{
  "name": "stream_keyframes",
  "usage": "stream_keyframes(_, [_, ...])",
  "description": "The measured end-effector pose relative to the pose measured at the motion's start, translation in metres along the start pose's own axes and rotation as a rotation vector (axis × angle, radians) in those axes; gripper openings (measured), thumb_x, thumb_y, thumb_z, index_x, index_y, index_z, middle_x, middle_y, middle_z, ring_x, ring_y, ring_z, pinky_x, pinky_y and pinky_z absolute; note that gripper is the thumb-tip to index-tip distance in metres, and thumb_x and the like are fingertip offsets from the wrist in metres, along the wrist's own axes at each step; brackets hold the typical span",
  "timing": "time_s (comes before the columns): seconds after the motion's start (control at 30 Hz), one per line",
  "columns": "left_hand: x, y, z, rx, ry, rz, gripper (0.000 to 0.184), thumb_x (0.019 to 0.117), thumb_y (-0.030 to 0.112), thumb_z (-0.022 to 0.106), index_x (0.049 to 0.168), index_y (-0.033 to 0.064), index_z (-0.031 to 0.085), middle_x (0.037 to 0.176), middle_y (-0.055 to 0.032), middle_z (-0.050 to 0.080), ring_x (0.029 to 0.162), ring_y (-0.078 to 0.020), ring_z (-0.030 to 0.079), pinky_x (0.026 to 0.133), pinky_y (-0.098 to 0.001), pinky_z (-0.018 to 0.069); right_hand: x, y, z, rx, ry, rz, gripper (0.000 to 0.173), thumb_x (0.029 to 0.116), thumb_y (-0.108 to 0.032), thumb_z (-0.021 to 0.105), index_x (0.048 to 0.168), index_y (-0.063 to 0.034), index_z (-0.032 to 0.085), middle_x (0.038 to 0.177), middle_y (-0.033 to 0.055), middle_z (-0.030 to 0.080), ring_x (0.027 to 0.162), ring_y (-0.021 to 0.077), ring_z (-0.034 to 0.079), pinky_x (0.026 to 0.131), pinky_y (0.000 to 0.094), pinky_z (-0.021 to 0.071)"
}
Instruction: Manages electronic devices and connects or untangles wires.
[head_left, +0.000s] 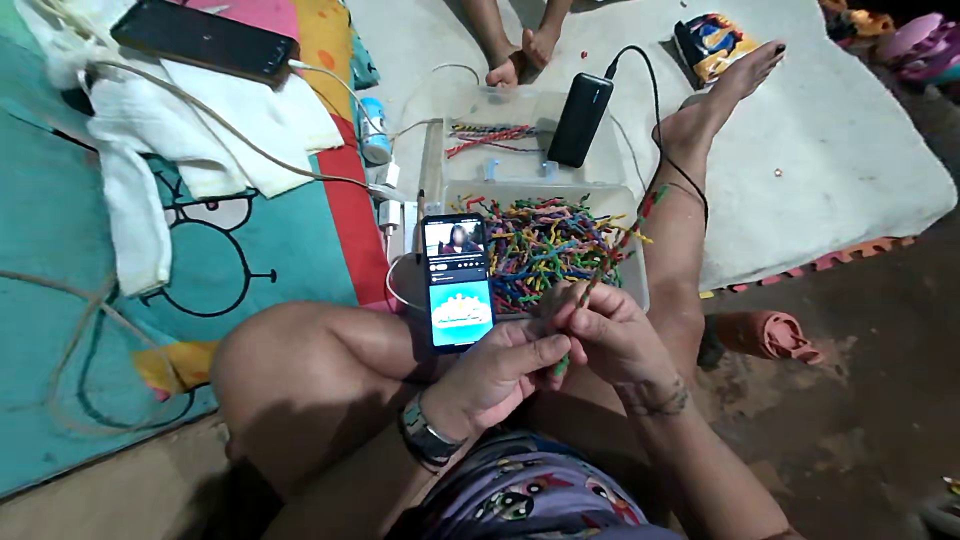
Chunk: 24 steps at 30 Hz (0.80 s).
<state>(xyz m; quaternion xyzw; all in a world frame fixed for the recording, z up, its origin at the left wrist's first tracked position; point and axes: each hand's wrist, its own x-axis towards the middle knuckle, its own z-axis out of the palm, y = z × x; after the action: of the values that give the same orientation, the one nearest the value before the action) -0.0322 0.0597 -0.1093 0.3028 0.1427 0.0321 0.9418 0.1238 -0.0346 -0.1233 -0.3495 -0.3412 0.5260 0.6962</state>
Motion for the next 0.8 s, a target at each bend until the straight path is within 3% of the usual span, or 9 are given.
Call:
stream_keyframes(0.1, [-0.002, 0.002, 0.002, 0.447, 0.155, 0.256, 0.015, 0.1003, 0.008, 0.058, 0.095, 0.0088, 0.072, 0.087, 0.0078, 0.069, 0.075, 0.0035, 0.063, 0.070, -0.0143, 0.0537, 0.006, 0.002, 0.008, 0.018, 0.134, 0.014, 0.007, 0.0928, -0.019, 0.074, 0.087, -0.0157, 0.072, 0.081, -0.0050, 0.070, 0.071, 0.0007, 0.065, 0.069, 0.0189, 0.0554])
stream_keyframes(0.2, [0.001, -0.004, 0.001, 1.037, 0.331, 0.620, 0.020, 0.0982, 0.013, 0.063, 0.089, -0.0033, 0.072, 0.090, -0.0049, 0.068, 0.083, 0.0023, 0.061, 0.076, -0.0118, 0.0512, 0.011, 0.003, 0.016, -0.135, 0.267, -0.035, 0.015, 0.0908, -0.019, 0.077, 0.080, -0.0190, 0.067, 0.075, -0.0074, 0.067, 0.069, -0.0008, 0.063, 0.067, 0.0175, 0.0551])
stream_keyframes(0.27, [-0.001, -0.003, 0.001, 0.886, 0.286, 0.580, 0.017, 0.1002, 0.011, 0.061, 0.093, -0.0002, 0.072, 0.090, 0.0008, 0.067, 0.081, 0.0040, 0.061, 0.074, -0.0121, 0.0521, 0.013, -0.001, 0.011, -0.228, 0.199, -0.045, 0.013, 0.0975, -0.033, 0.068, 0.091, -0.0218, 0.069, 0.085, -0.0090, 0.068, 0.080, -0.0008, 0.064, 0.075, 0.0184, 0.0545])
stream_keyframes(0.37, [-0.004, 0.000, 0.000, 0.275, 0.110, 0.253, 0.021, 0.1037, 0.011, 0.053, 0.097, 0.0122, 0.073, 0.087, 0.0083, 0.069, 0.074, 0.0018, 0.062, 0.069, -0.0161, 0.0538, 0.015, -0.009, 0.001, -0.218, -0.050, 0.017, 0.029, 0.1048, -0.039, 0.055, 0.121, -0.0185, 0.068, 0.116, -0.0037, 0.070, 0.104, 0.0047, 0.065, 0.091, 0.0243, 0.0539])
stream_keyframes(0.43, [-0.003, 0.001, -0.002, 0.056, 0.025, 0.112, 0.021, 0.1038, 0.015, 0.053, 0.097, 0.0135, 0.073, 0.083, 0.0067, 0.067, 0.071, -0.0007, 0.061, 0.067, -0.0176, 0.0532, 0.014, -0.006, 0.000, -0.144, -0.099, 0.010, 0.025, 0.1039, -0.031, 0.058, 0.113, -0.0141, 0.074, 0.117, -0.0023, 0.072, 0.100, 0.0032, 0.066, 0.089, 0.0228, 0.0548])
stream_keyframes(0.5, [-0.001, 0.000, -0.002, -0.013, -0.011, 0.058, 0.020, 0.1037, 0.017, 0.053, 0.096, 0.0137, 0.072, 0.080, 0.0064, 0.066, 0.069, -0.0010, 0.061, 0.066, -0.0176, 0.0531, 0.012, -0.001, 0.001, -0.067, -0.021, -0.005, 0.017, 0.0984, -0.029, 0.067, 0.098, -0.0159, 0.079, 0.104, -0.0037, 0.076, 0.094, 0.0024, 0.069, 0.085, 0.0218, 0.0567])
stream_keyframes(0.57, [-0.001, 0.000, -0.002, 0.081, 0.019, 0.102, 0.020, 0.1028, 0.013, 0.055, 0.095, 0.0131, 0.073, 0.081, 0.0075, 0.067, 0.068, 0.0005, 0.061, 0.065, -0.0166, 0.0525, 0.010, 0.002, 0.003, -0.021, 0.053, -0.019, 0.011, 0.0931, -0.027, 0.074, 0.092, -0.0170, 0.079, 0.095, -0.0046, 0.076, 0.088, 0.0024, 0.069, 0.083, 0.0220, 0.0570])
stream_keyframes(0.67, [-0.002, -0.002, 0.000, 0.533, 0.145, 0.341, 0.015, 0.1014, 0.008, 0.058, 0.097, 0.0083, 0.072, 0.086, 0.0100, 0.068, 0.073, 0.0056, 0.060, 0.067, -0.0130, 0.0520, 0.009, 0.001, 0.008, 0.021, 0.155, -0.016, 0.005, 0.0883, -0.019, 0.079, 0.087, -0.0162, 0.075, 0.087, -0.0039, 0.072, 0.081, 0.0033, 0.067, 0.077, 0.0226, 0.0573])
stream_keyframes(0.8, [0.003, -0.009, -0.001, 1.026, 0.298, 0.654, 0.025, 0.1005, 0.016, 0.062, 0.090, -0.0035, 0.072, 0.087, -0.0043, 0.066, 0.079, 0.0026, 0.060, 0.072, -0.0119, 0.0512, 0.009, 0.002, 0.014, -0.064, 0.297, -0.031, 0.010, 0.0873, -0.018, 0.080, 0.083, -0.0173, 0.071, 0.081, -0.0037, 0.070, 0.076, 0.0033, 0.067, 0.074, 0.0221, 0.0580])
